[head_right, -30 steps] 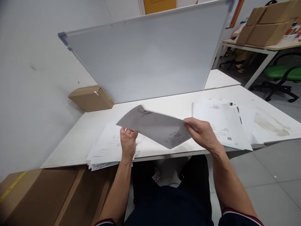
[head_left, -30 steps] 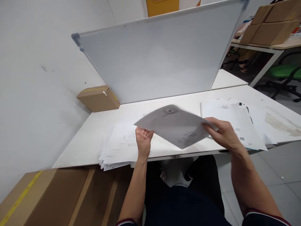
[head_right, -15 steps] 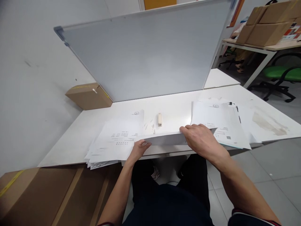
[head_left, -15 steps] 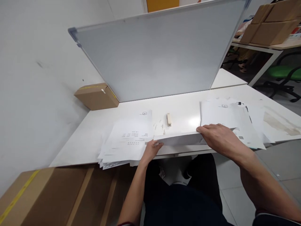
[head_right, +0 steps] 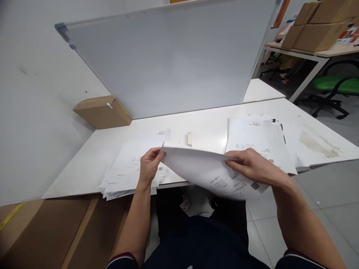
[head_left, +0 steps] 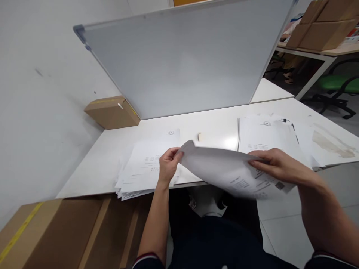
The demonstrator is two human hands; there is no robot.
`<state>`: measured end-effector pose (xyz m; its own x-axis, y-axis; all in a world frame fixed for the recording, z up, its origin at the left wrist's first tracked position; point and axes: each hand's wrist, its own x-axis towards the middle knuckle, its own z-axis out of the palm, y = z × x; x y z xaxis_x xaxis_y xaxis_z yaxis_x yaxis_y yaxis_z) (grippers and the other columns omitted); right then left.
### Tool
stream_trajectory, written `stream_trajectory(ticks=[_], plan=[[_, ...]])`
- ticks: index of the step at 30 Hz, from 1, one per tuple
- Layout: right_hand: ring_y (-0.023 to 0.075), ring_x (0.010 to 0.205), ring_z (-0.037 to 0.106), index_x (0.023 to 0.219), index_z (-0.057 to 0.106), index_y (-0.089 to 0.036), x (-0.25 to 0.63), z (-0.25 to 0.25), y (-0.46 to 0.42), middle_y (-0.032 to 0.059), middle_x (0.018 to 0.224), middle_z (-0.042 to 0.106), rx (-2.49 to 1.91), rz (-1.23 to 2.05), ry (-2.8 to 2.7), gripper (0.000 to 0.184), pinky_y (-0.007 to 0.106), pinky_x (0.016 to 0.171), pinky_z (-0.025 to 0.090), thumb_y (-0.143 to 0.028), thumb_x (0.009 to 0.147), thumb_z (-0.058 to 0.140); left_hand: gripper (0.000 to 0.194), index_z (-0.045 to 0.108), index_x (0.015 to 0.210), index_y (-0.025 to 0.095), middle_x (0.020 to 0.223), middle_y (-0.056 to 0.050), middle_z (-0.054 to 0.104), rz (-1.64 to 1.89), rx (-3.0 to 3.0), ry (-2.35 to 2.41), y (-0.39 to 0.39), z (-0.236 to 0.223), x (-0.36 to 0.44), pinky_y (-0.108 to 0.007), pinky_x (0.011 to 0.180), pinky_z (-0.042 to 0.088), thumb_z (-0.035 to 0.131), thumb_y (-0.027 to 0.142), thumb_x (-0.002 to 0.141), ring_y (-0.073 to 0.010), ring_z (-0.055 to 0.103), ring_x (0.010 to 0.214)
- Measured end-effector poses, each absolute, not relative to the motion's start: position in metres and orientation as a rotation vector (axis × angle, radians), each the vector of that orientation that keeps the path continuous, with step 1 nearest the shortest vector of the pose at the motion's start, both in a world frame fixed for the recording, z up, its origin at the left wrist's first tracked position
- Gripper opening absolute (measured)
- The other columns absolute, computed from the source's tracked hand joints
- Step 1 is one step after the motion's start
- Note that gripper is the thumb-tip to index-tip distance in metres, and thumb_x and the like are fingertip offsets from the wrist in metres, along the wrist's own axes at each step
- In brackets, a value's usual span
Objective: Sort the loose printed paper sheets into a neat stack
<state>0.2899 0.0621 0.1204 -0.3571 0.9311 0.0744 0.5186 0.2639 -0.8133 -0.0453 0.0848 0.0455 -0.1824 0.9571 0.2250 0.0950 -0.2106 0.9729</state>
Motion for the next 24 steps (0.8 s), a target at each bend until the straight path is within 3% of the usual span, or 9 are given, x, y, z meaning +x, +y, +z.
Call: stream_trajectory(ticks=[3, 5, 11, 20, 24], plan=[[0.0206, 0.063, 0.065, 0.09, 0.067, -0.017, 0.289, 0.079, 0.063, 0.0073, 0.076, 0.069, -1.381, 1.705, -1.61, 0.03, 0.029, 0.052, 0.051, -0.042, 0.075, 0.059, 0.039, 0.057, 0.106, 0.019, 0.091, -0.006, 0.062, 1.472, 1.221, 1.386, 0.096, 0.026, -0.042, -0.026, 0.068, 0.047, 0.061, 0.036, 0.072, -0.0121, 0.059, 0.077], [0.0227, 0.069, 0.066, 0.097, 0.064, -0.017, 0.287, 0.045, 0.057, 0.0076, 0.081, 0.069, -1.388, 1.878, -1.325, 0.035, 0.033, 0.058, 0.053, -0.042, 0.074, 0.06, 0.047, 0.052, 0.114, 0.018, 0.099, -0.009, 0.059, 1.374, 1.186, 1.469, 0.099, 0.003, -0.035, -0.028, 0.071, 0.048, 0.061, 0.036, 0.072, -0.0131, 0.059, 0.082], [0.0215, 0.064, 0.065, 0.101, 0.062, -0.016, 0.287, -0.015, 0.027, 0.0059, 0.077, 0.069, -1.473, 1.855, -1.068, 0.039, 0.031, 0.056, 0.05, -0.044, 0.074, 0.059, 0.048, 0.045, 0.121, 0.02, 0.111, -0.012, 0.055, 1.237, 1.257, 1.546, 0.094, -0.04, -0.011, -0.032, 0.082, 0.046, 0.056, 0.032, 0.076, -0.014, 0.058, 0.089], [0.0221, 0.065, 0.065, 0.096, 0.062, -0.016, 0.292, -0.018, 0.021, 0.0075, 0.079, 0.07, -1.546, 1.765, -0.934, 0.035, 0.031, 0.055, 0.05, -0.042, 0.073, 0.06, 0.038, 0.049, 0.119, 0.021, 0.106, -0.009, 0.057, 1.248, 1.588, 1.606, 0.115, -0.041, -0.001, -0.031, 0.075, 0.046, 0.044, 0.025, 0.082, -0.0116, 0.054, 0.074], [0.0214, 0.065, 0.065, 0.101, 0.061, -0.017, 0.294, -0.018, 0.024, 0.0068, 0.078, 0.07, -1.529, 1.795, -0.891, 0.035, 0.03, 0.055, 0.05, -0.04, 0.074, 0.06, 0.039, 0.048, 0.122, 0.021, 0.108, -0.009, 0.055, 1.222, 1.736, 1.606, 0.127, -0.042, 0.004, -0.034, 0.081, 0.044, 0.039, 0.021, 0.083, -0.0145, 0.053, 0.082]])
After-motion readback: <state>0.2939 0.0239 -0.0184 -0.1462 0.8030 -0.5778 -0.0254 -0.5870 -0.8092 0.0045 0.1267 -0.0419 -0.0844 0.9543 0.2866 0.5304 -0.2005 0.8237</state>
